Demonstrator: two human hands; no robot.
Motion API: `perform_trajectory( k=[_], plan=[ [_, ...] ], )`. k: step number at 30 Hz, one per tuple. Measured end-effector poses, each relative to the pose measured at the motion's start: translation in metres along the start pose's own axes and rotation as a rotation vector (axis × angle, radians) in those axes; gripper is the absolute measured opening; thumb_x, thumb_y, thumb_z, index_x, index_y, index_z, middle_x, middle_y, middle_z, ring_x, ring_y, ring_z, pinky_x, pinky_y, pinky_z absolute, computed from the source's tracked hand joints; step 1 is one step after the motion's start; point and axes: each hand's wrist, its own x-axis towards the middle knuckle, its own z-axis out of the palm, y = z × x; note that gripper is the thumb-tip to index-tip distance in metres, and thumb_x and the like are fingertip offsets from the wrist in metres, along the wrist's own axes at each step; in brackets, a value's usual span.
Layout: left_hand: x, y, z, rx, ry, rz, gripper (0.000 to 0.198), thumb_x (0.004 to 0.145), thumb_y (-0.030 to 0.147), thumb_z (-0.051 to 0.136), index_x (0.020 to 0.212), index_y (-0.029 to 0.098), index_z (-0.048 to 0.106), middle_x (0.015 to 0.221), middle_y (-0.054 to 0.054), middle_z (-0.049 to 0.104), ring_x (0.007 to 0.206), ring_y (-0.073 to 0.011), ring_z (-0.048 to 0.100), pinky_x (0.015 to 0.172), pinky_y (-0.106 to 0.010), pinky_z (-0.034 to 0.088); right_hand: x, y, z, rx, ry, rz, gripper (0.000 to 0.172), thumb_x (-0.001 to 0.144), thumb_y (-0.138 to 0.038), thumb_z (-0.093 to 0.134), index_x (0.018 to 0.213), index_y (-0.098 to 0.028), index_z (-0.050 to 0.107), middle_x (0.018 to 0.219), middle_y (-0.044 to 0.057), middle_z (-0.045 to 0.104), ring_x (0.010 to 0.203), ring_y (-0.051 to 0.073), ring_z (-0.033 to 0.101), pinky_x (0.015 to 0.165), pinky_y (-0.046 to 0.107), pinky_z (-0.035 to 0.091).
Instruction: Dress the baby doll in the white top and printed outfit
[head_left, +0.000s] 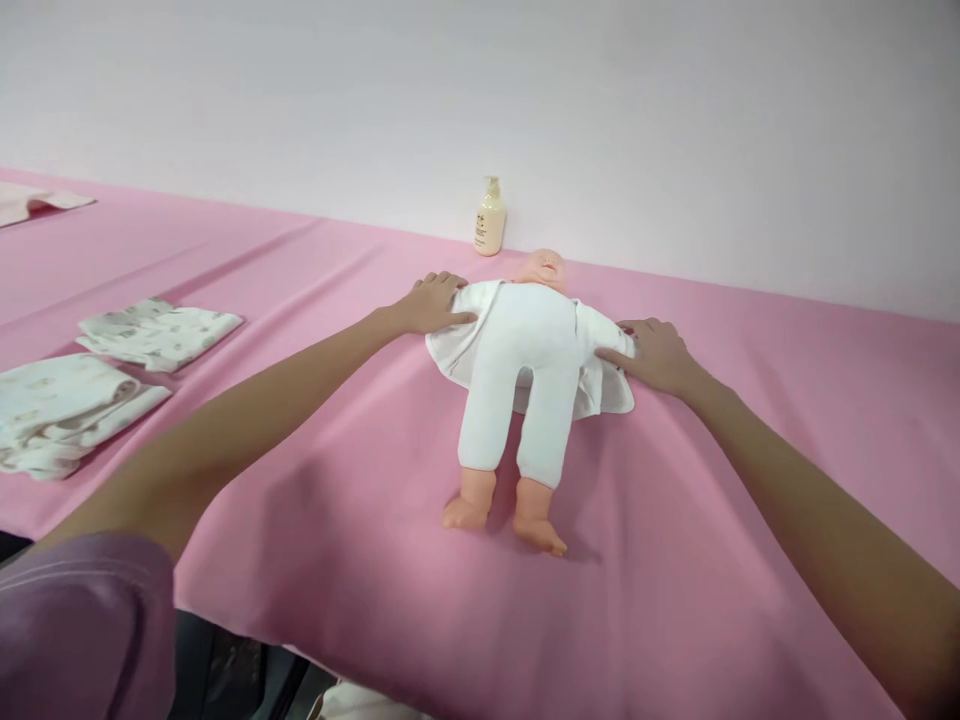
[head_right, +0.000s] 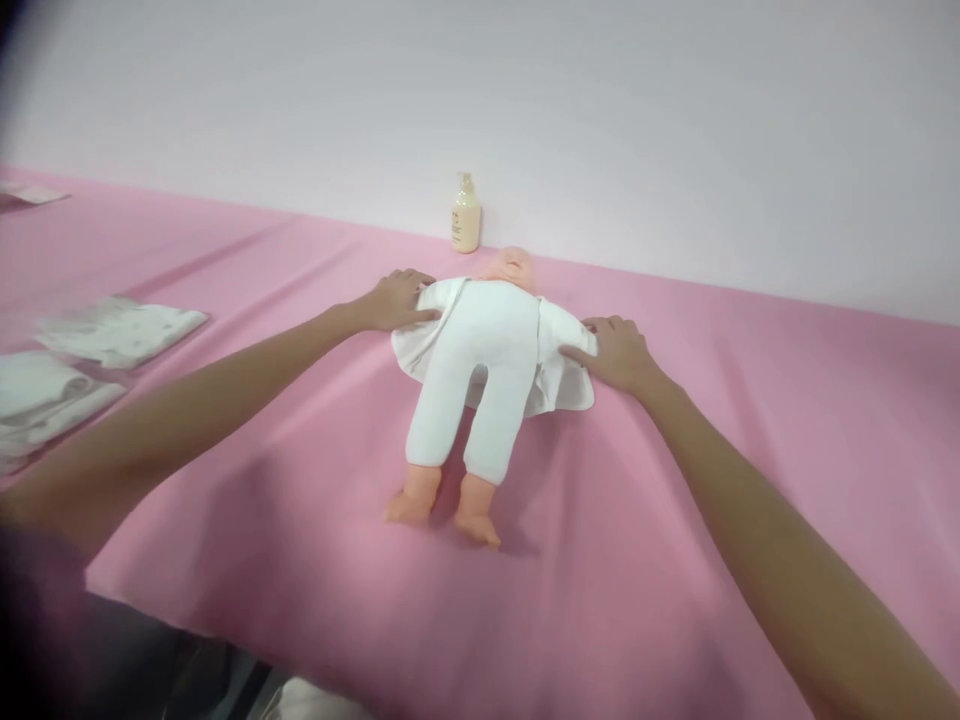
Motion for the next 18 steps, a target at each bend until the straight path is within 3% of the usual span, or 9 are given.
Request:
perform_trajectory(
  k=[2,4,8,11,14,18],
  plan=[
    [-0.028,0.009,0.003,0.007,0.146,0.065,0.074,0.097,0.071,0.060,0.152,0.021,0.058,0.161,-0.019,0.057,0.145,-0.0442,0.049,0.121,-0.058,0.039,-0.026,-0.018,-0.001,-0.006,0.153,-0.016,0.072,0.096,-0.078,0.057,0.138,-0.020,0.068,0.143,0.023,0.066,0.138,0.049,0.054,0.112,0.064,0.046],
    [-0.062,0.021,0.005,-0.010,0.187,0.157,0.055,0.103,0.063,0.056,0.142,0.025,0.062,0.153,-0.015,0.063,0.138,-0.0394,0.054,0.119,-0.055,0.041,-0.057,-0.041,-0.005,0.043,0.183,-0.156,0.051,0.104,-0.061,0.054,0.137,-0.025,0.067,0.141,0.018,0.068,0.137,0.044,0.058,0.116,0.062,0.045],
    [-0.115,0.043,0.013,0.009,0.013,0.364,0.031,0.108,0.054,0.055,0.122,0.029,0.068,0.137,-0.010,0.071,0.126,-0.0348,0.060,0.113,-0.051,0.042,-0.108,-0.079,-0.009,0.145,0.009,-0.420,0.021,0.106,-0.035,0.054,0.116,-0.030,0.071,0.132,0.012,0.074,0.130,0.037,0.066,0.114,0.059,0.049],
    [-0.125,0.051,0.025,0.017,-0.042,0.375,0.029,0.111,0.050,0.051,0.119,0.027,0.066,0.130,-0.012,0.071,0.117,-0.0339,0.061,0.106,-0.050,0.044,-0.123,-0.090,-0.005,0.180,-0.108,-0.448,0.015,0.102,-0.029,0.057,0.110,-0.028,0.070,0.127,0.012,0.074,0.121,0.037,0.067,0.105,0.059,0.052],
    [-0.120,0.055,0.033,0.021,-0.064,0.301,0.026,0.111,0.046,0.048,0.112,0.025,0.062,0.116,-0.013,0.070,0.108,-0.0338,0.060,0.099,-0.050,0.045,-0.120,-0.092,-0.002,0.231,-0.136,-0.328,0.011,0.101,-0.030,0.058,0.107,-0.026,0.066,0.118,0.013,0.074,0.105,0.035,0.067,0.094,0.055,0.055],
    [-0.119,0.062,0.033,0.027,-0.088,0.276,0.017,0.108,0.037,0.047,0.099,0.024,0.054,0.102,-0.011,0.069,0.099,-0.0328,0.060,0.100,-0.052,0.043,-0.112,-0.091,-0.008,0.248,-0.196,-0.254,0.011,0.102,-0.030,0.054,0.103,-0.026,0.064,0.099,0.011,0.072,0.093,0.033,0.063,0.086,0.052,0.054]
  ],
)
